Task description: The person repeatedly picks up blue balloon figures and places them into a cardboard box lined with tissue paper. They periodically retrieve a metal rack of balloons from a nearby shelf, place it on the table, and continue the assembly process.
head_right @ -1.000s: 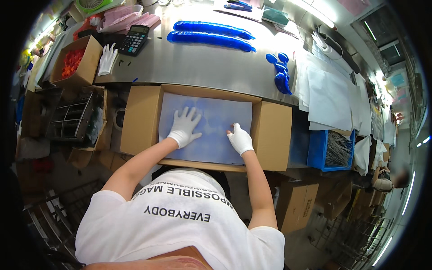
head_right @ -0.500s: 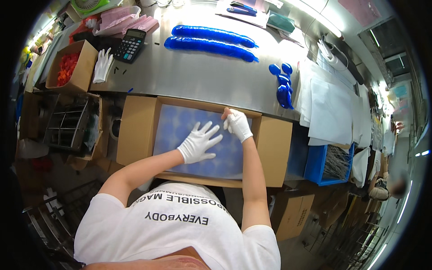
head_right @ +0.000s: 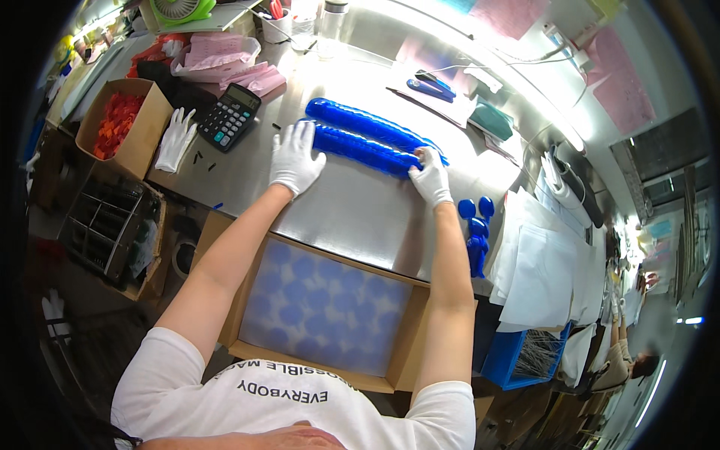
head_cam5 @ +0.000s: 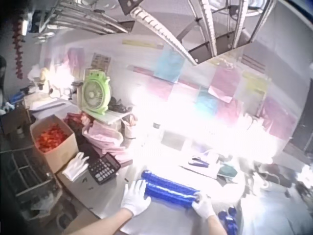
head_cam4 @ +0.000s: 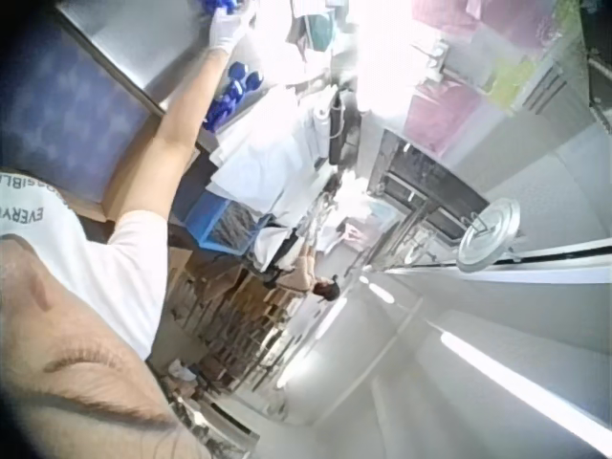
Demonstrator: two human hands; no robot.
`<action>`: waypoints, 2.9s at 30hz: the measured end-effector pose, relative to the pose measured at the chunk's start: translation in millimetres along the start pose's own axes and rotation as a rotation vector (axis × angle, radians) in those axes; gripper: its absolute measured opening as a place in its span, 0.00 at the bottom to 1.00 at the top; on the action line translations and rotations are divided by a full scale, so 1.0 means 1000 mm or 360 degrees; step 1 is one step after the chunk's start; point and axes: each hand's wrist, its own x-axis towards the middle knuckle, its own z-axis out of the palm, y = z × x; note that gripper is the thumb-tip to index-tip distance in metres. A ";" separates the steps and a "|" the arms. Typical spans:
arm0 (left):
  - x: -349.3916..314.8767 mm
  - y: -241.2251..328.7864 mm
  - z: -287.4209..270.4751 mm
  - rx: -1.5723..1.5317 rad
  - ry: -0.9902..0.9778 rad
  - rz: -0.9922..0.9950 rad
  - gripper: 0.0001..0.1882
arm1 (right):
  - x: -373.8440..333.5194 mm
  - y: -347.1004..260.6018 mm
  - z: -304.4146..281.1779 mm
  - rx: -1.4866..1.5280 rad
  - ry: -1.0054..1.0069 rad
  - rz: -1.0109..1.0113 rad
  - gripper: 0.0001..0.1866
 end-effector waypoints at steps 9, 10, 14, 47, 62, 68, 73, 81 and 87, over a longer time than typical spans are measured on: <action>-0.024 -0.014 -0.004 -0.0939 -0.0103 -0.0242 0.34 | 0.042 -0.164 0.107 -0.0283 -0.0197 -0.0141 0.11; -0.033 -0.019 -0.010 -0.1373 -0.0106 -0.0203 0.37 | 0.034 -0.162 0.107 -0.0202 -0.0139 -0.0106 0.10; -0.112 0.031 -0.017 -0.2271 0.0504 -0.0593 0.40 | -0.058 -0.192 0.096 0.1080 0.0332 0.0375 0.10; -0.322 -0.022 -0.111 -0.3159 -0.1059 -0.1752 0.21 | -0.243 -0.152 0.041 -0.0835 -0.0907 0.0955 0.13; -0.312 0.009 -0.075 -0.2664 -0.0550 -0.1150 0.13 | -0.291 -0.259 0.049 0.0649 -0.1015 0.1178 0.13; -0.322 -0.022 -0.104 -0.3033 -0.0764 -0.1859 0.08 | -0.278 -0.279 0.049 0.0500 -0.1002 0.1286 0.10; -0.334 -0.033 -0.134 -0.2851 -0.1118 -0.1800 0.08 | -0.265 -0.270 0.091 0.0032 -0.0901 0.0718 0.10; -0.325 -0.029 -0.140 -0.2694 -0.1237 -0.1762 0.19 | -0.294 -0.187 0.031 -0.0752 -0.0986 0.0778 0.09; -0.323 -0.019 -0.122 -0.2746 -0.1185 -0.1582 0.32 | -0.321 -0.144 -0.019 -0.1266 -0.1035 0.1301 0.11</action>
